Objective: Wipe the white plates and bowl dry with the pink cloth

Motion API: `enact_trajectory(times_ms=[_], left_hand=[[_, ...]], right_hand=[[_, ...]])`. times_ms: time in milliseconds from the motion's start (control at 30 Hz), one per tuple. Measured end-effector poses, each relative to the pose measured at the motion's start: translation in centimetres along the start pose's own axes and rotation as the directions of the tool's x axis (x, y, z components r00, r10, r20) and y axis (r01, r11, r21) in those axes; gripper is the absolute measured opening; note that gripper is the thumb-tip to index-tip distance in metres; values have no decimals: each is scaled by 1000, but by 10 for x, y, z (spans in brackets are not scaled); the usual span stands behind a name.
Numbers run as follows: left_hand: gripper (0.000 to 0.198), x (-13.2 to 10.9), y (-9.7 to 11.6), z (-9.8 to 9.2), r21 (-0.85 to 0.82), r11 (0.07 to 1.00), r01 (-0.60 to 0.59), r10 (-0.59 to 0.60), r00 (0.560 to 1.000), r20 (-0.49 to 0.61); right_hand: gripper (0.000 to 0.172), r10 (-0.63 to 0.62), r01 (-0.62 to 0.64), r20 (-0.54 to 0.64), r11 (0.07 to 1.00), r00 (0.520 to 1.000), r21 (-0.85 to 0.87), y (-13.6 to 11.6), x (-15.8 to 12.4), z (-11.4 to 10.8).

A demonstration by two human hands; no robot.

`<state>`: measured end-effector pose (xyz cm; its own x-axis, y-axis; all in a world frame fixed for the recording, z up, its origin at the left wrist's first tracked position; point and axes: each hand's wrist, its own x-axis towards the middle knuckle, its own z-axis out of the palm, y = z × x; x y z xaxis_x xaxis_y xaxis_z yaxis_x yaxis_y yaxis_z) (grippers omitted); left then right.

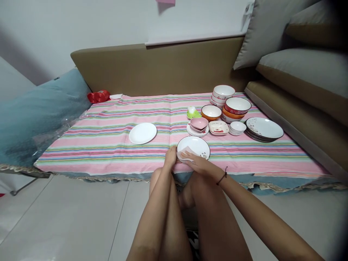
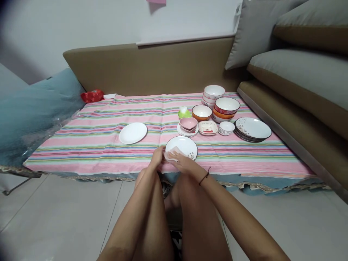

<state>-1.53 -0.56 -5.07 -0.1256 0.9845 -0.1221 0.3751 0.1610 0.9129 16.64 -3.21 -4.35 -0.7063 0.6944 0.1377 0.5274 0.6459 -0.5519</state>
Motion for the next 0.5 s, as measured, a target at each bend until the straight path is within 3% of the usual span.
enact_trajectory(times_ms=[100, 233, 333, 500], left_hand=[[29, -2, 1, 0, 38, 999, 16, -17, 1000, 21], [45, -5, 4, 2, 82, 997, 3, -4, 1000, 12], [46, -5, 5, 3, 76, 997, -2, -1, 999, 43], [45, -5, 3, 3, -36, 997, 73, -68, 989, 129]], right_hand=[[46, 15, -15, -20, 1000, 1000, 13, -10, -38, -13], [46, 141, -150, -63, 973, 988, -176, 1, -69, -19], [47, 205, -224, -92, 921, 974, -320, 20, -65, -16], [54, 300, -370, -225, 833, 927, -411, 43, -23, -2]])
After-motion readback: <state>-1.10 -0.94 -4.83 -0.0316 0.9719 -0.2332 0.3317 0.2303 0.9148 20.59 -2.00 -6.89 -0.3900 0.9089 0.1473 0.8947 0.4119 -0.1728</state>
